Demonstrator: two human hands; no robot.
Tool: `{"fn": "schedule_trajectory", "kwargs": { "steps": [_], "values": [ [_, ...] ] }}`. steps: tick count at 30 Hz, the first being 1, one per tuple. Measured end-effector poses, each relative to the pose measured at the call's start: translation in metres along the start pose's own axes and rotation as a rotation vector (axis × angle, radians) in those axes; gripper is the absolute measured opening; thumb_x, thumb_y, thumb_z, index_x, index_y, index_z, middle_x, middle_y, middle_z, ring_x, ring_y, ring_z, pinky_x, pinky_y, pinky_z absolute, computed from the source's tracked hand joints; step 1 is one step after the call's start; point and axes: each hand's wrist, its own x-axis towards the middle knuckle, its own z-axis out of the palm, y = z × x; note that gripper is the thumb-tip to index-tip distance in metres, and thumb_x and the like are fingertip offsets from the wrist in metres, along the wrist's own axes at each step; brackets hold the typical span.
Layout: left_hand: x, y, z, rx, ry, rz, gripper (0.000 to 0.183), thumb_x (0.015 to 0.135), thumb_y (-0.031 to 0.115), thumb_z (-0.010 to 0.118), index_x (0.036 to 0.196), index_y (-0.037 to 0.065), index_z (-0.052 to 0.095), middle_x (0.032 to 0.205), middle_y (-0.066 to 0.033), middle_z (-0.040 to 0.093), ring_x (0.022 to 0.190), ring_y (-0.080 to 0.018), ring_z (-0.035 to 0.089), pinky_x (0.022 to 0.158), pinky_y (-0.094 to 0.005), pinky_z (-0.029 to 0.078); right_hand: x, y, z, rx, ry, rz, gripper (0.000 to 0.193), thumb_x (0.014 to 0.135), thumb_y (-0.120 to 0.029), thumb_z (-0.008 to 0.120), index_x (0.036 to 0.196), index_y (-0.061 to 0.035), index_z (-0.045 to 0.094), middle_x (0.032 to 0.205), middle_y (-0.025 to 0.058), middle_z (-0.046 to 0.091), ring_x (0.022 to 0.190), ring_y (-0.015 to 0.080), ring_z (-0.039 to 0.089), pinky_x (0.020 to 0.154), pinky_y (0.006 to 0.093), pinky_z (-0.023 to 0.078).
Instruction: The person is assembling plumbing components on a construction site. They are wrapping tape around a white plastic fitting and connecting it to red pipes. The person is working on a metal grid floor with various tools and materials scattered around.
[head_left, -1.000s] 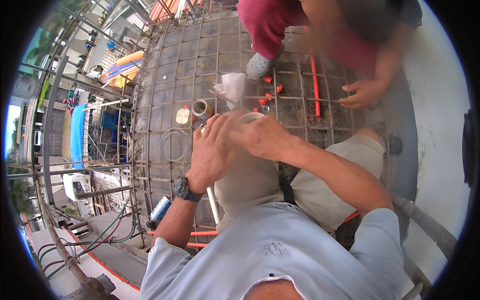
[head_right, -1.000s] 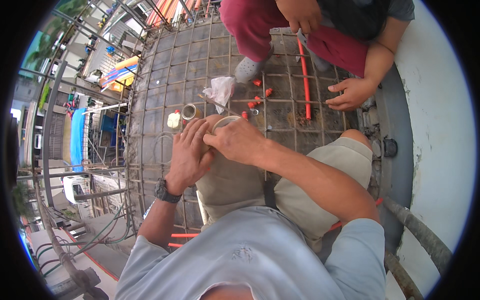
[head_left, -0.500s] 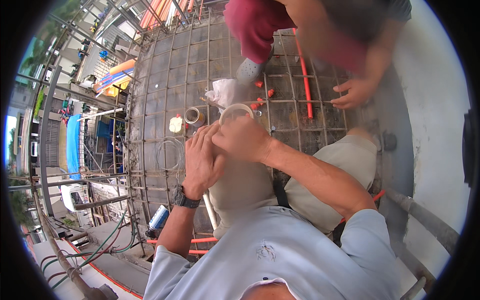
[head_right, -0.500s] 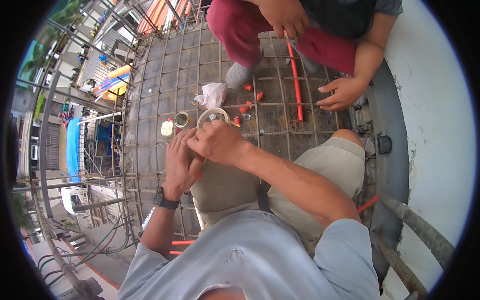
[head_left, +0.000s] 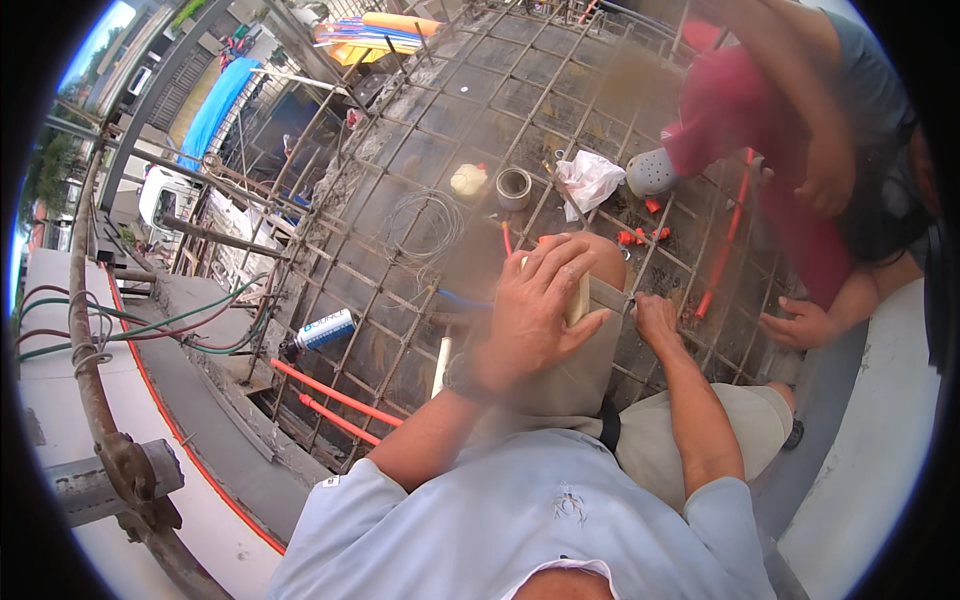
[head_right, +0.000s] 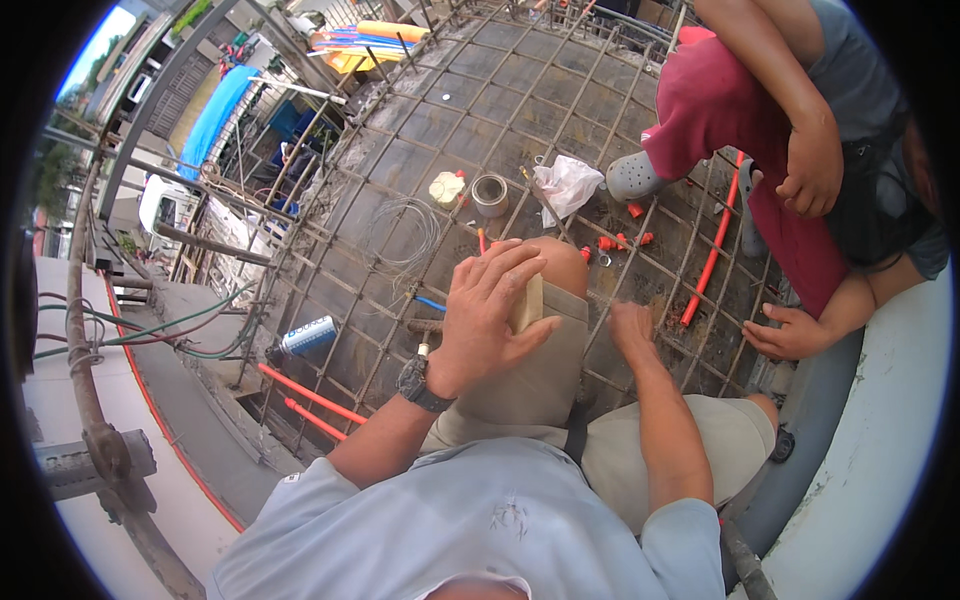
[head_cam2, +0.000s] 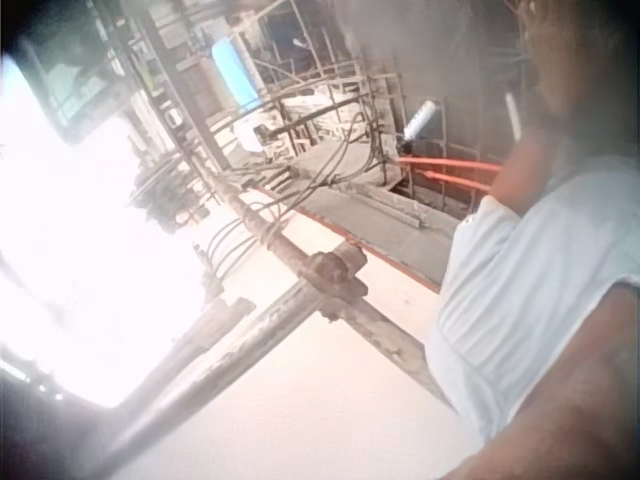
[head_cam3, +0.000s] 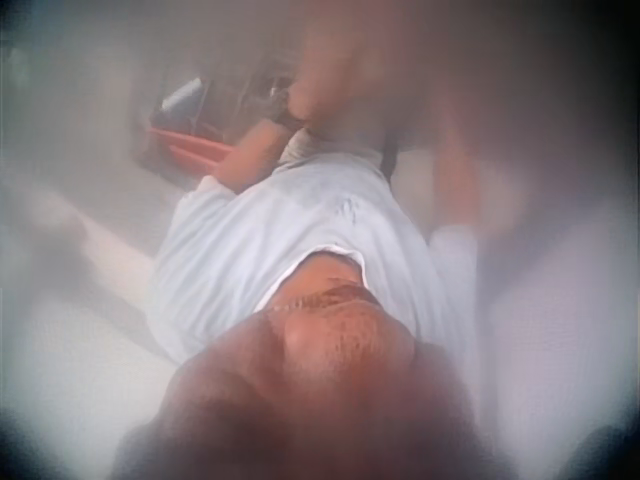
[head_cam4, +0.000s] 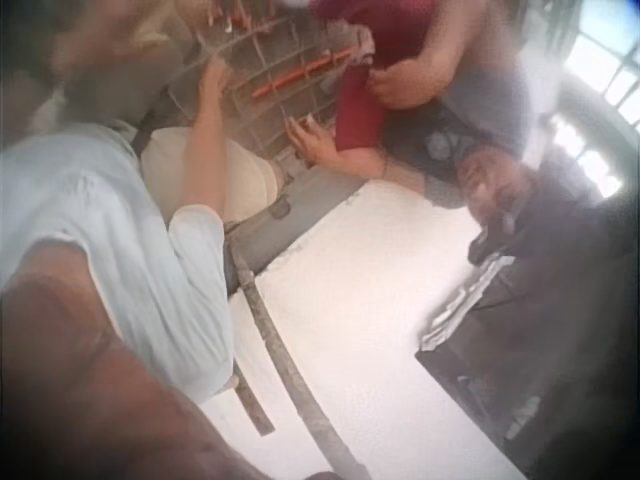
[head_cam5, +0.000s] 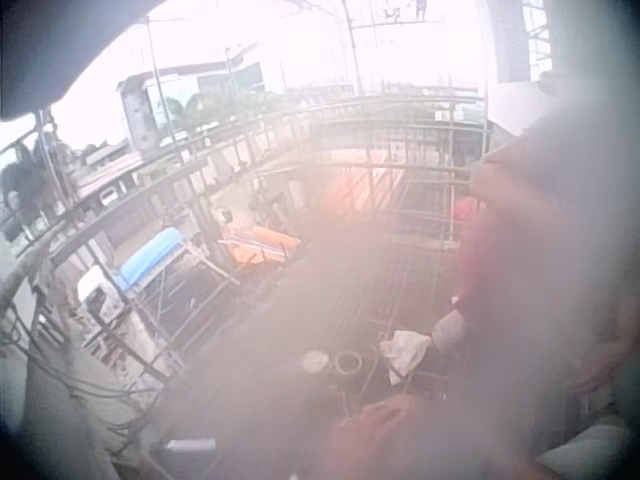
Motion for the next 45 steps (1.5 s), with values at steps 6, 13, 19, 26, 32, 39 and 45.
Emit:
{"fn": "schedule_trajectory", "kwargs": {
  "steps": [6,13,19,26,32,39,45],
  "values": [
    [-0.009,0.004,-0.007,-0.017,0.052,-0.045,0.078,0.08,0.042,0.089,0.146,0.014,0.06,0.153,-0.0166,0.056,0.148,-0.0443,0.046,0.11,-0.0553,0.045,0.021,-0.089,-0.044,0.998,0.006,-0.301,0.049,0.097,-0.032,0.068,0.141,-0.0109,0.063,0.139,0.0178,0.064,0.126,0.0358,0.062,0.11,0.0457,0.049],
    [-0.021,0.008,-0.023,0.021,-0.012,-0.134,0.064,0.082,0.038,0.085,0.137,0.014,0.062,0.153,-0.0139,0.056,0.146,-0.046,0.047,0.106,-0.0568,0.045,0.063,-0.152,-0.109,-0.001,0.272,-0.782,0.037,0.096,-0.04,0.065,0.116,-0.0116,0.077,0.138,0.0094,0.07,0.142,0.0344,0.053,0.113,0.0502,0.043],
    [-0.007,0.019,-0.013,-0.268,-0.038,-0.033,0.054,0.085,0.033,0.08,0.132,0.013,0.061,0.147,-0.0135,0.058,0.144,-0.0475,0.048,0.104,-0.0582,0.047,0.056,-0.067,-0.098,0.337,-0.093,-0.408,0.029,0.09,-0.032,0.072,0.103,-0.0075,0.079,0.097,0.0169,0.078,0.1,0.0367,0.074,0.084,0.0472,0.056],
    [0.039,0.054,0.048,-0.873,-0.005,-0.054,0.047,0.09,0.029,0.077,0.128,0.007,0.06,0.135,-0.0165,0.059,0.132,-0.0436,0.054,0.108,-0.0529,0.047,0.066,0.077,-0.111,0.425,-0.06,-0.112,0.033,0.094,-0.028,0.077,0.113,-0.002,0.078,0.098,0.0161,0.08,0.088,0.0283,0.076,0.082,0.0405,0.057],
    [0.091,0.025,0.098,-1.408,-0.132,-0.659,0.045,0.098,0.016,0.065,0.139,0.003,0.055,0.133,-0.0095,0.062,0.112,-0.017,0.064,0.092,-0.032,0.056,0.038,0.108,-0.172,0.714,0.091,-0.11,0.037,0.098,-0.032,0.077,0.119,-0.0022,0.078,0.098,0.0132,0.079,0.087,0.0199,0.073,0.082,0.0384,0.057],
    [0.114,0.021,0.172,-1.511,-0.183,-1.059,0.036,0.104,0.021,0.056,0.136,0.003,0.056,0.117,-0.0132,0.069,0.094,-0.0229,0.073,0.074,-0.0359,0.063,-0.03,0.114,-0.162,0.96,-0.145,-0.06,0.082,0.088,-0.042,0.088,0.156,-0.0089,0.055,0.14,0.0181,0.067,0.115,0.028,0.069,0.098,0.0419,0.057],
    [0.064,0.036,0.225,-1.606,-0.574,-1.37,0.04,0.109,0.031,0.057,0.139,0.005,0.057,0.127,-0.0153,0.07,0.111,-0.0285,0.072,0.094,-0.0444,0.062,-0.075,0.121,-0.122,0.91,-0.107,-0.24,0.125,0.07,-0.033,0.1,0.17,-0.0097,0.029,0.165,0.023,0.043,0.151,0.0395,0.045,0.123,0.0504,0.042]
  ]
}}
